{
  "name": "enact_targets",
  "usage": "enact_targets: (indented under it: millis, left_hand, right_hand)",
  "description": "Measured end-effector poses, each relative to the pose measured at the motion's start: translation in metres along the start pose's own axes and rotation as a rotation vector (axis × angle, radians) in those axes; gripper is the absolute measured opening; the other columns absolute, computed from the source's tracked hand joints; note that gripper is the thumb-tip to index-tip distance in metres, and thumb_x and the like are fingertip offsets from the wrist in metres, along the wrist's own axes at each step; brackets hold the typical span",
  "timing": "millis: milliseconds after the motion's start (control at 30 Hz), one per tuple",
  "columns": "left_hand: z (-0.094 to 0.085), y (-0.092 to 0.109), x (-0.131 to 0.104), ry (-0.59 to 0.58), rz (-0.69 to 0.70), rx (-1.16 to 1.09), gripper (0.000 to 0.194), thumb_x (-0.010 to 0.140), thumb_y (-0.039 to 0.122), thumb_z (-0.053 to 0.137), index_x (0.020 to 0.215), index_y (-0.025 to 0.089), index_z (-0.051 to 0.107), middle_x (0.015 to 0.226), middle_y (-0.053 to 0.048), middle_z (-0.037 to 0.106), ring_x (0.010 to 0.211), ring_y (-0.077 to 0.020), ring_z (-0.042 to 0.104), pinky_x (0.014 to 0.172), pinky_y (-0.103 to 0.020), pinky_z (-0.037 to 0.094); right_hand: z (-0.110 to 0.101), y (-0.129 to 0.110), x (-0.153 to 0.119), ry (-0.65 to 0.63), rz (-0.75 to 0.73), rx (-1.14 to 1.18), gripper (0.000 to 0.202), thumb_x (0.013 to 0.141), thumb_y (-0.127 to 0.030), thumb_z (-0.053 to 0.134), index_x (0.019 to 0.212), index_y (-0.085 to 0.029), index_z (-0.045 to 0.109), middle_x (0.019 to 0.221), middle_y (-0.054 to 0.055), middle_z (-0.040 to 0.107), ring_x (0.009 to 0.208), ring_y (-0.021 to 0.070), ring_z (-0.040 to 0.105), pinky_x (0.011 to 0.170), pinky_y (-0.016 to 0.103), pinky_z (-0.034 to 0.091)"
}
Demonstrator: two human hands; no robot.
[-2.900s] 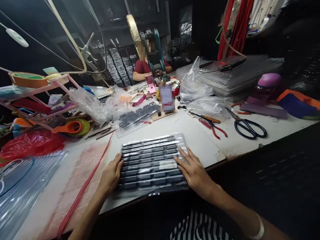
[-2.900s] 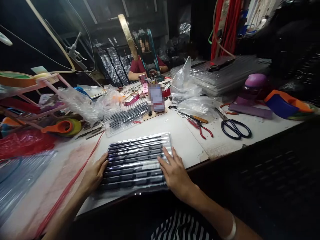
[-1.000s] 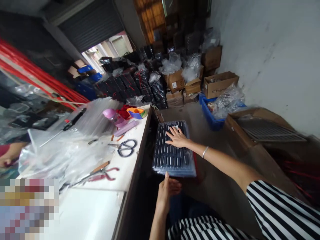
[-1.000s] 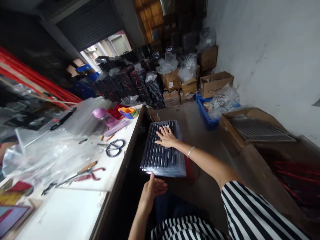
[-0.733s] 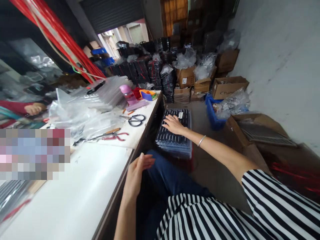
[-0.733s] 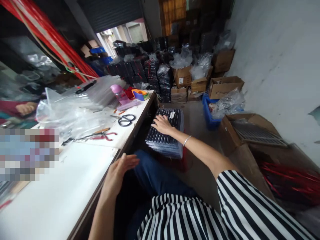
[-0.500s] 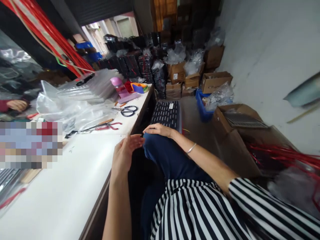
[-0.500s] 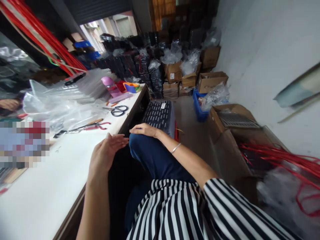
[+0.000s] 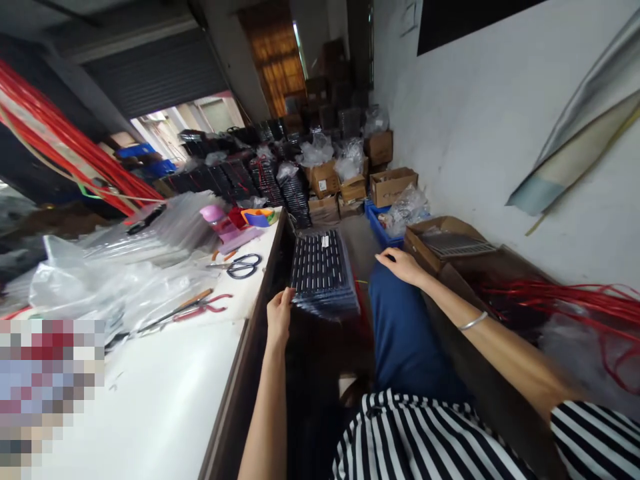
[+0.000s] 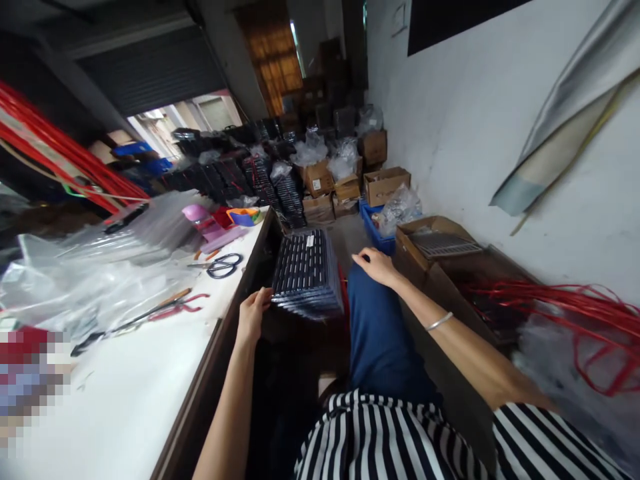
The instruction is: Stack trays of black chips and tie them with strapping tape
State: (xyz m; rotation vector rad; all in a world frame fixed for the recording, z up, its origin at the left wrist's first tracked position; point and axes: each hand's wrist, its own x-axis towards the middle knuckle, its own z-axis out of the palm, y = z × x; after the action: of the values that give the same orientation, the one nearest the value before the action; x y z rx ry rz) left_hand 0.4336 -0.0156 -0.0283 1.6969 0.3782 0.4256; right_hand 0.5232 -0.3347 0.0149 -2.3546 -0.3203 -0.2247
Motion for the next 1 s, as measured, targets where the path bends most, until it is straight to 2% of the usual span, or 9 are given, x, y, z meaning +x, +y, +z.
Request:
enact_targets:
  millis: [100,200,267,333,433,500,600,733,1000]
  left_hand:
    - [0.006,-0.019,0.035,0.016,-0.018,0.108,0.042,0.077,0.044,0.058,0.103,0.011,0.065,0.115,-0.015,0.063,0.115,-0.0282,0.052,0.098,-0.038,0.037]
    - [0.016,-0.029,0.076,0.0,-0.079,0.186,0.049,0.078,0.034,0.062,0.118,0.007,0.056,0.132,-0.018,0.05,0.128,-0.0273,0.039,0.107,-0.035,0.026]
    - [0.023,-0.035,0.102,-0.038,-0.151,0.216,0.058,0.078,0.036,0.062,0.127,0.008,0.048,0.139,-0.017,0.042,0.132,-0.0259,0.032,0.109,-0.035,0.023]
    - [0.029,-0.04,0.123,-0.097,-0.236,0.225,0.063,0.079,0.042,0.06,0.132,0.011,0.044,0.141,-0.014,0.04,0.132,-0.0243,0.033,0.109,-0.034,0.025]
    - [0.034,-0.044,0.143,-0.205,-0.362,0.206,0.059,0.083,0.052,0.051,0.13,0.016,0.047,0.136,-0.009,0.047,0.125,-0.0227,0.044,0.104,-0.033,0.035]
    - [0.037,-0.044,0.148,-0.254,-0.435,0.187,0.058,0.084,0.056,0.046,0.126,0.017,0.052,0.131,-0.009,0.053,0.12,-0.0231,0.05,0.1,-0.034,0.041]
    - [0.042,-0.042,0.149,-0.29,-0.507,0.159,0.057,0.083,0.058,0.047,0.121,0.017,0.056,0.123,-0.009,0.059,0.115,-0.0248,0.054,0.098,-0.035,0.044]
    - [0.046,-0.038,0.146,-0.294,-0.509,0.12,0.053,0.082,0.056,0.051,0.122,0.021,0.056,0.121,-0.005,0.061,0.116,-0.0235,0.053,0.1,-0.034,0.041]
    - [0.048,-0.042,0.145,-0.301,-0.51,0.022,0.049,0.084,0.051,0.05,0.117,0.017,0.059,0.107,-0.008,0.068,0.108,-0.0234,0.059,0.096,-0.035,0.044]
  right_hand:
    - [0.01,0.042,0.014,-0.031,0.179,-0.009,0.027,0.084,-0.04,0.052,0.082,-0.016,0.066,0.099,0.014,0.064,0.099,0.0315,0.057,0.091,0.049,0.037]
    - [0.04,0.063,0.029,-0.102,0.275,0.059,0.039,0.083,-0.047,0.051,0.085,-0.012,0.068,0.102,0.02,0.064,0.108,0.0378,0.054,0.095,0.054,0.033]
    - [0.073,0.062,0.044,-0.148,0.29,0.155,0.051,0.085,-0.053,0.044,0.108,-0.012,0.064,0.119,0.019,0.058,0.12,0.0331,0.046,0.102,0.048,0.03]
    - [0.11,0.053,0.06,-0.185,0.297,0.27,0.067,0.086,-0.06,0.037,0.133,-0.013,0.044,0.139,0.015,0.04,0.132,0.0252,0.031,0.109,0.041,0.024]
    - [0.156,0.031,0.079,-0.249,0.326,0.441,0.081,0.085,-0.067,0.031,0.146,-0.014,0.018,0.149,0.011,0.021,0.137,0.0201,0.017,0.111,0.038,0.02]
    - [0.172,0.021,0.084,-0.277,0.352,0.518,0.089,0.082,-0.069,0.036,0.147,-0.015,0.008,0.151,0.01,0.011,0.138,0.0201,0.012,0.112,0.039,0.017]
    - [0.176,0.018,0.083,-0.268,0.343,0.664,0.095,0.079,-0.065,0.047,0.147,-0.018,0.002,0.152,0.008,0.008,0.138,0.0208,0.009,0.113,0.041,0.012]
    - [0.168,0.023,0.08,-0.218,0.279,0.811,0.087,0.08,-0.056,0.054,0.147,-0.024,0.009,0.149,0.006,0.023,0.136,0.0229,0.021,0.112,0.044,0.016]
    - [0.167,0.018,0.081,-0.192,0.188,0.729,0.084,0.081,-0.055,0.054,0.147,-0.025,0.011,0.146,0.004,0.031,0.133,0.02,0.028,0.112,0.04,0.021]
